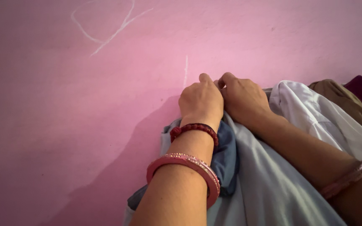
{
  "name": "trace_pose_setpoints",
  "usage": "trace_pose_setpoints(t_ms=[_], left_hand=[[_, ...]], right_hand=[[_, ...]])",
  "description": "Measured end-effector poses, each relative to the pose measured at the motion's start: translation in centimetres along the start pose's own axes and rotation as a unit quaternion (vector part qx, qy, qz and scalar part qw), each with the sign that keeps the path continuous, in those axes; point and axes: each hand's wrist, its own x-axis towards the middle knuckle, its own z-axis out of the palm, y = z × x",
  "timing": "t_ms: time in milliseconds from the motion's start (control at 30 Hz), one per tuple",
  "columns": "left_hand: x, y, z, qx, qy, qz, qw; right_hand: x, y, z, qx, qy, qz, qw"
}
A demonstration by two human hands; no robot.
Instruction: The person hangs several garments on a wall-mounted clothes rack. They pick up a white shirt, a dark patterned top, and a light blue shirt from a pile on a bed, unfold each one, and place them on the rack.
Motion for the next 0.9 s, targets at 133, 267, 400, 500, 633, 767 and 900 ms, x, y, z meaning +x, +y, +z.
trace_pose_setpoints(t_ms=[133, 267, 400, 500, 633, 767, 900], left_hand=[[-0.6, -0.2, -0.5, -0.016, 0.004, -0.003, 1.000], [-0.9, -0.2, -1.6, -0.029, -0.045, -0.042, 0.998], [-1.2, -0.3, -2.0, -0.071, -0.065, -0.082, 0.992], [-1.9, -0.3, -2.1, -0.089, -0.051, -0.093, 0.990], [-2.6, 0.0, -1.3, -0.075, -0.005, -0.070, 0.995], [-2.6, 0.2, -0.2, 0.020, 0.039, -0.033, 0.999], [-2.9, -0.2, 0.0, 0.003, 0.086, -0.014, 0.996]], right_hand=[[0.2, -0.1, 0.0, -0.028, -0.007, 0.007, 1.000], [0.2, 0.4, 0.2, -0.021, -0.014, -0.003, 1.000], [0.1, 0.2, 0.5, -0.033, -0.011, 0.010, 0.999], [-0.5, -0.6, 0.6, -0.023, -0.001, 0.025, 0.999], [-1.5, -1.3, 0.5, -0.019, 0.000, 0.030, 0.999], [-2.0, -1.5, 0.6, -0.027, 0.033, 0.011, 0.999], [-2.0, -1.2, 0.6, -0.017, 0.056, -0.040, 0.997]])
